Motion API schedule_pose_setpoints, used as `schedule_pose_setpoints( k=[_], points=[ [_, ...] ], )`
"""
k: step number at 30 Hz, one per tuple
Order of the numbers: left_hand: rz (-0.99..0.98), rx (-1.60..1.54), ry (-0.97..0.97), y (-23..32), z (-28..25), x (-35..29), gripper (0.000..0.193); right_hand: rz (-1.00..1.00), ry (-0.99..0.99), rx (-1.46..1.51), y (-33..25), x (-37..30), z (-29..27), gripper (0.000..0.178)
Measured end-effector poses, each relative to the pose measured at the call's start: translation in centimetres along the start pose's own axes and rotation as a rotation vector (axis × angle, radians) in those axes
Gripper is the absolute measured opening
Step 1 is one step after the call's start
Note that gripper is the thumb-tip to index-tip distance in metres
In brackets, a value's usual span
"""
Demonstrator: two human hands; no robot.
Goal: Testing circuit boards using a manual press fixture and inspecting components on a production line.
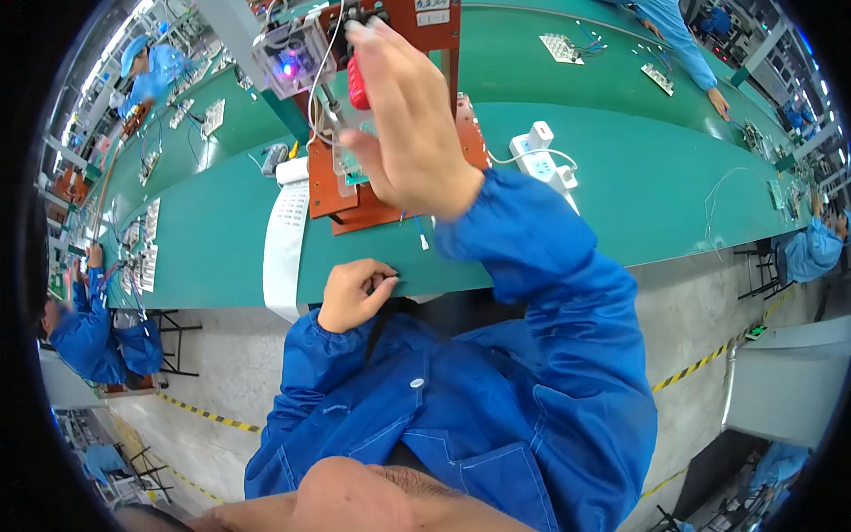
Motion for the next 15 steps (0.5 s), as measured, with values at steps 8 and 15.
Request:
schedule_pose_setpoints(
  k=[8, 15],
  points=[
    [0.033, 0.022, 0.036, -0.2, -0.6, -0.1, 0.010, -0.410, 0.680, 0.118, 4.0, 0.5, 1.9, 0.038],
    [-0.102, -0.256, -0.023, -1.8, -1.1, 0.9, 0.011, 0.687, 0.361, 0.439, 7.7, 10.5, -1.7, 0.064]
  ],
)
Point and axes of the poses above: each hand's wrist, its own x-axis towards the middle knuckle, its own z-axis out of the palm, y = z × x, the point moved 8 cm from there along x, towards the middle knuckle, and after that the axes turned 2 degrees about -x, right-handed, at the moved point
